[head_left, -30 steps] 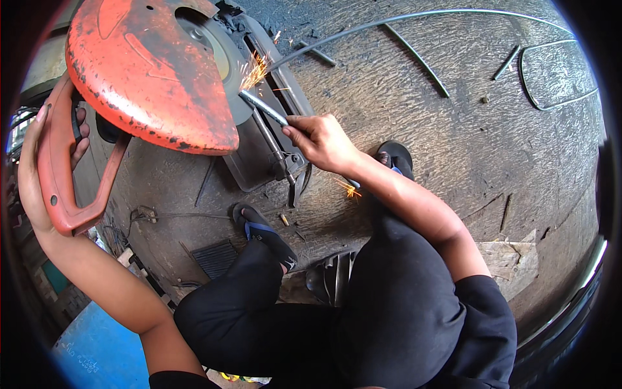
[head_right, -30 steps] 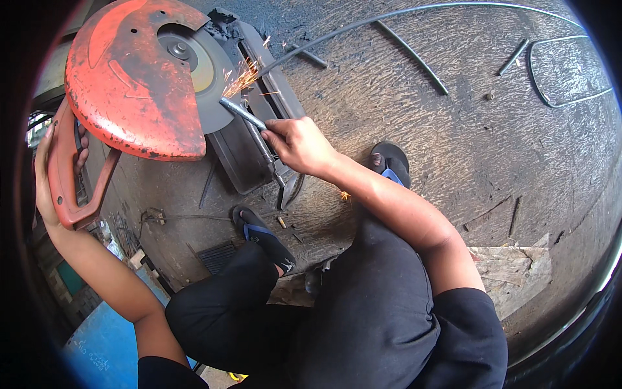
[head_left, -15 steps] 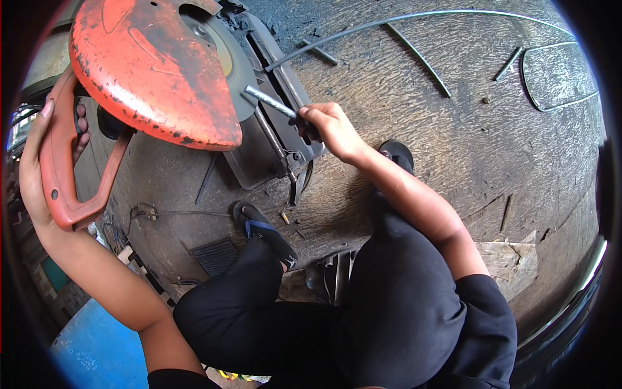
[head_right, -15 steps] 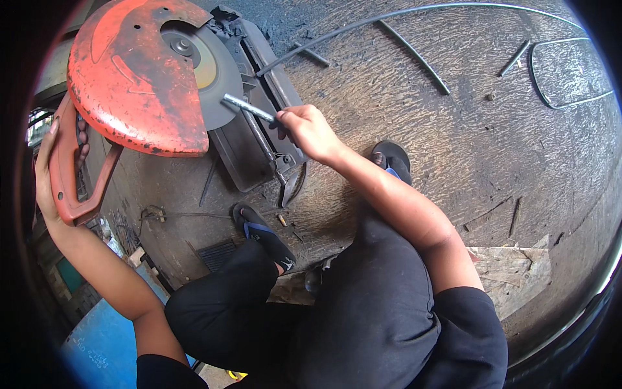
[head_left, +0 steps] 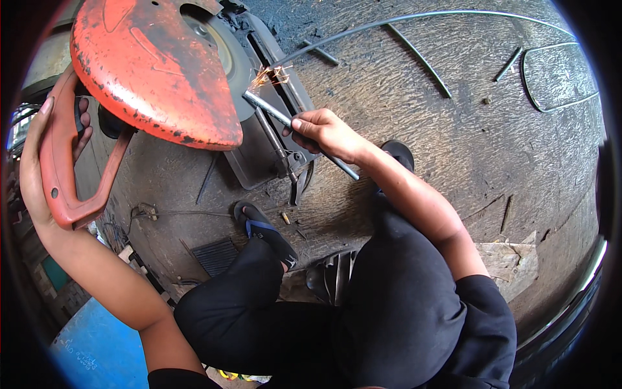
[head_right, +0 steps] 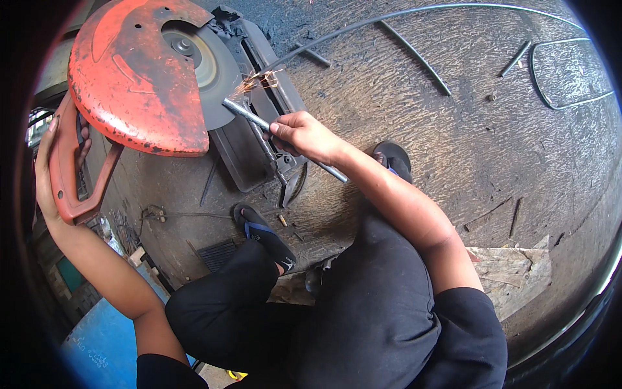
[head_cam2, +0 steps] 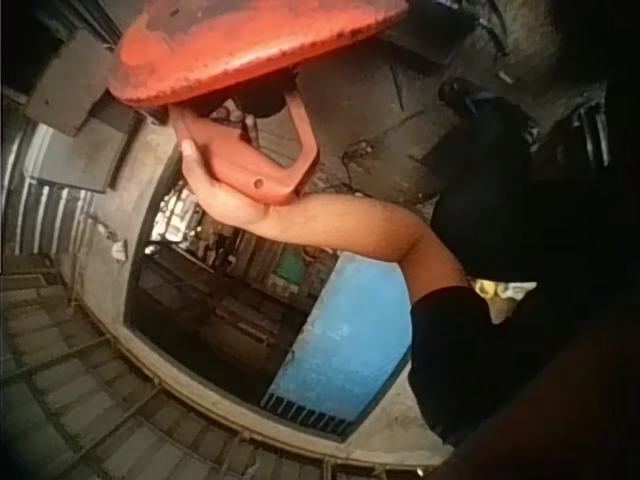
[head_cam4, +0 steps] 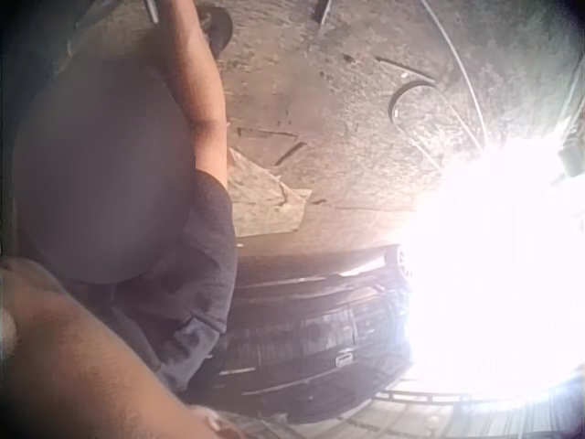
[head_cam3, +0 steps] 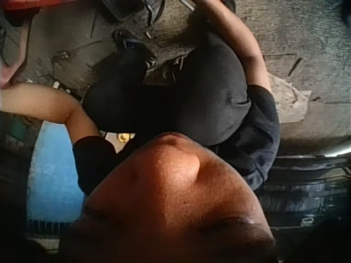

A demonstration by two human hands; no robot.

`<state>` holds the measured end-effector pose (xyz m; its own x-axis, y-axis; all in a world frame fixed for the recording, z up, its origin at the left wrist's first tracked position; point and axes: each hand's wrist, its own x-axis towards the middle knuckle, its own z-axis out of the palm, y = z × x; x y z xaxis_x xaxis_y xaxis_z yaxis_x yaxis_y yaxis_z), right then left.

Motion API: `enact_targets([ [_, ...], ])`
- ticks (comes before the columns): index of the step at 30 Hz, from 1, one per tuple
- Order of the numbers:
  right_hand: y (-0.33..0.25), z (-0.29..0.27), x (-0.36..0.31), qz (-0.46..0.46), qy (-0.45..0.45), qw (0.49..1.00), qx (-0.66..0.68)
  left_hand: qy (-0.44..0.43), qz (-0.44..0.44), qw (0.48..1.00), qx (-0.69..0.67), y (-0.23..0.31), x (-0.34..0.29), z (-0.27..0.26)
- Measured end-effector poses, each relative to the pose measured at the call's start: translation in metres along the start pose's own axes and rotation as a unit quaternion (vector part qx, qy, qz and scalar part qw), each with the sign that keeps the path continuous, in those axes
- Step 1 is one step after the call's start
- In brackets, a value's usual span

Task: Cutting a metal rod using an abrasive chop saw in a fabrication setting.

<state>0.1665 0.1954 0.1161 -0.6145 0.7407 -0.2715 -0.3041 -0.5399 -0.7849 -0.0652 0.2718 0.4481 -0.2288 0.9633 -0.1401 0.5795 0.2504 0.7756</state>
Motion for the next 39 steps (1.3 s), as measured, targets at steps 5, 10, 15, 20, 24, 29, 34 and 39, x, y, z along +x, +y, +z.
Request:
enact_targets([
  [5,0.006,0.003,0.001,-0.072,0.055,0.988,-0.123,0.033,0.028,0.999,0.018,0.003,-0.005,0.012],
  [10,0.003,0.008,-0.002,-0.105,0.1,0.965,-0.218,0.029,0.022,0.999,0.006,0.002,-0.004,0.009],
  [15,-0.004,0.016,-0.005,-0.105,0.138,0.954,-0.245,0.004,-0.003,1.0,-0.009,0.003,-0.001,0.006],
  [20,-0.002,0.016,-0.005,-0.146,0.169,0.933,-0.283,0.037,0.023,0.999,-0.022,0.002,-0.003,0.01],
  [24,0.008,0.013,-0.001,-0.136,0.185,0.961,-0.152,0.029,0.023,0.998,-0.042,0.004,-0.006,0.016],
  [29,0.001,0.01,-0.003,0.032,0.075,0.98,0.184,0.047,-0.039,0.997,0.052,-0.003,0.007,-0.013],
  [34,0.003,0.005,-0.003,0.032,0.019,0.984,0.176,0.026,-0.031,0.999,0.018,-0.008,0.005,-0.006],
  [39,0.003,0.009,-0.002,0.025,0.012,0.991,0.128,0.05,0.006,0.999,-0.006,-0.001,-0.004,0.01],
])
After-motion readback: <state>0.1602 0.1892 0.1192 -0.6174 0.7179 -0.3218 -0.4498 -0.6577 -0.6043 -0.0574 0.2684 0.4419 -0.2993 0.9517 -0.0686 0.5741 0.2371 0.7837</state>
